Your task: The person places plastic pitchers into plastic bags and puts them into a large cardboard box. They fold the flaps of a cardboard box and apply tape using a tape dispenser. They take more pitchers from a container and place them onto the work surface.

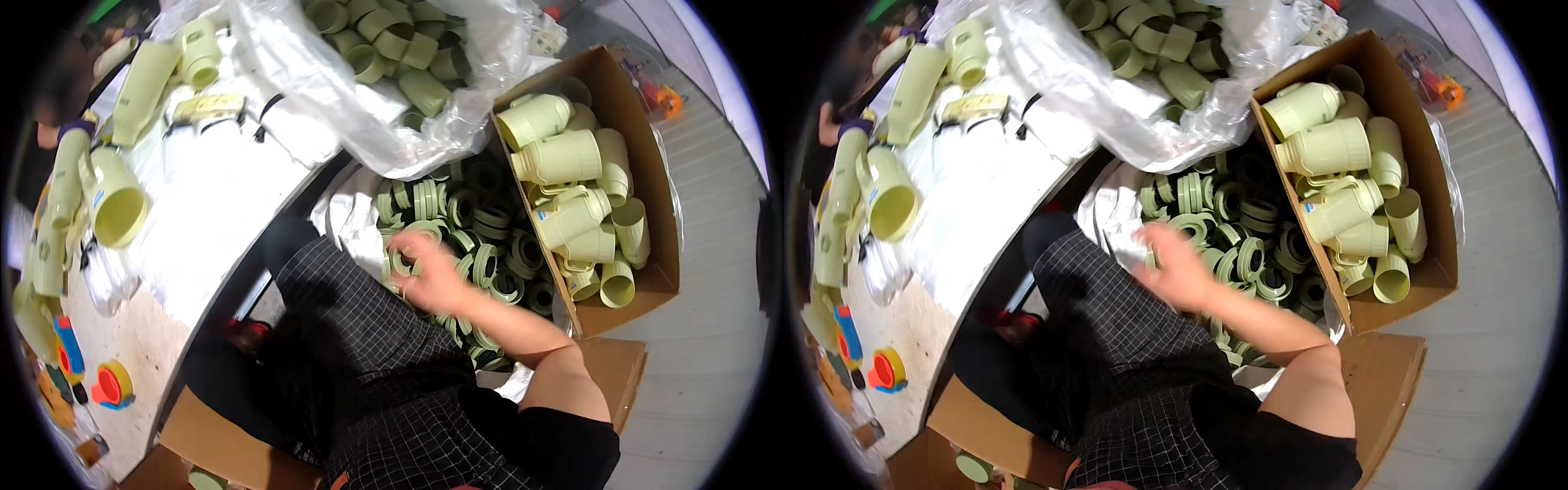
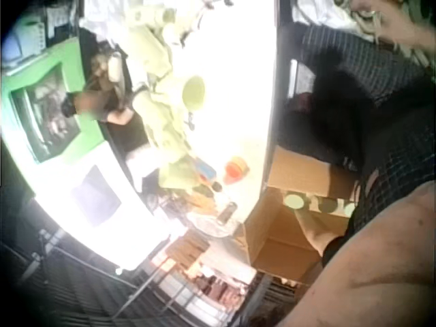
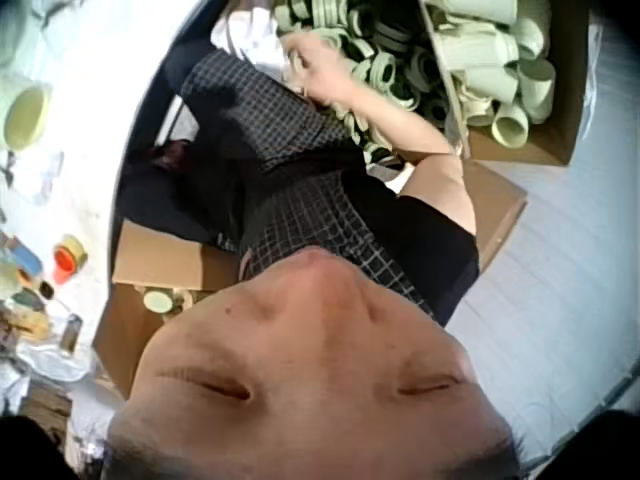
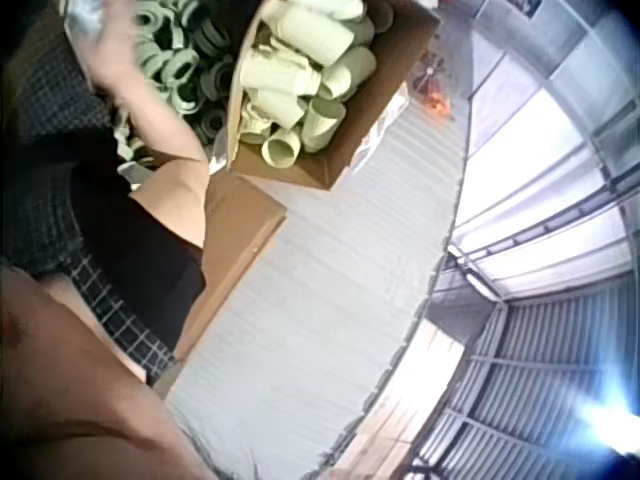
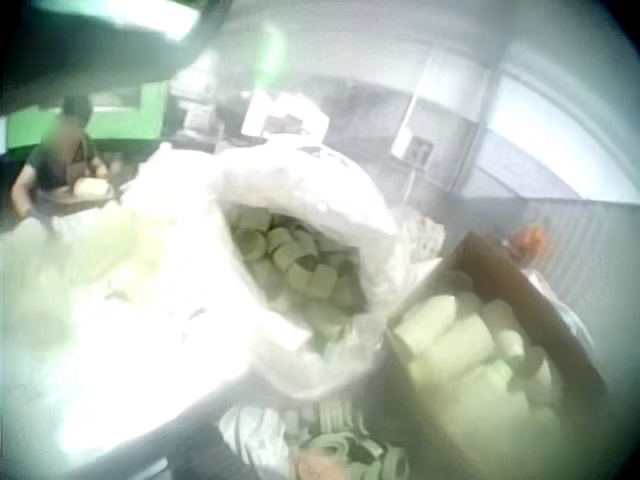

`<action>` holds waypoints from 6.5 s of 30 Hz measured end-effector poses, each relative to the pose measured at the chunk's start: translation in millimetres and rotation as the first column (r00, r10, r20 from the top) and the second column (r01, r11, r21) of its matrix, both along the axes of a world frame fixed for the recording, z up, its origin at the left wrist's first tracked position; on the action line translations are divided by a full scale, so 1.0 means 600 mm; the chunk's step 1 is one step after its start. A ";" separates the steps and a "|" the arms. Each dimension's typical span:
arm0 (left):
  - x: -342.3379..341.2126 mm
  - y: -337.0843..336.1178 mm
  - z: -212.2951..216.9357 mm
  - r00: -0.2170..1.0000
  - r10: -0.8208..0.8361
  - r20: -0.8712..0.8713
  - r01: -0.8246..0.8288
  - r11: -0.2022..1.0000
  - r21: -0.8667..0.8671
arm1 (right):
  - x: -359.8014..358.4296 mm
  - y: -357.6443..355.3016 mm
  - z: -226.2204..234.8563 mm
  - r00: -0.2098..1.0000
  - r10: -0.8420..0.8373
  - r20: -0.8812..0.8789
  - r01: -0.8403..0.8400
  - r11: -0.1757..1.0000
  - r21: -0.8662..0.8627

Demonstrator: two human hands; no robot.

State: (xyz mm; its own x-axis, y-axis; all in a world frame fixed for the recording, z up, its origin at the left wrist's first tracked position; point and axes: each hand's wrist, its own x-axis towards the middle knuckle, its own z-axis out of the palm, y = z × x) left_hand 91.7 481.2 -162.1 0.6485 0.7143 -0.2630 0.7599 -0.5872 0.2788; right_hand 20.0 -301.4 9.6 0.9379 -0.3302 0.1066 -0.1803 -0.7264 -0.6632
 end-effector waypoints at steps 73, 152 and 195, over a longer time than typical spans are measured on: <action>-0.088 -0.725 0.241 0.931 0.364 -0.028 0.012 -0.106 -0.994 | 0.109 0.046 0.007 0.558 0.241 0.794 -0.756 0.543 0.366; -0.135 -0.768 0.326 0.374 -0.723 0.580 0.925 0.246 -0.289 | 0.119 0.161 0.053 0.843 0.531 -0.086 -0.482 0.816 0.318; 0.382 -0.817 0.137 0.636 -0.373 0.675 0.734 0.562 -0.382 | 0.295 0.140 -0.061 0.847 0.522 0.096 -0.462 0.636 0.618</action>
State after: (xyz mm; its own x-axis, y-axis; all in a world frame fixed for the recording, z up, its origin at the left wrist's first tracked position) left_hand 320.9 -9.1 -79.7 0.9994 -0.0351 -0.0008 -0.0136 -0.4075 0.9131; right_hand 196.9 -217.1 -26.9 0.9751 0.2194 -0.0310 0.0090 -0.1790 -0.9838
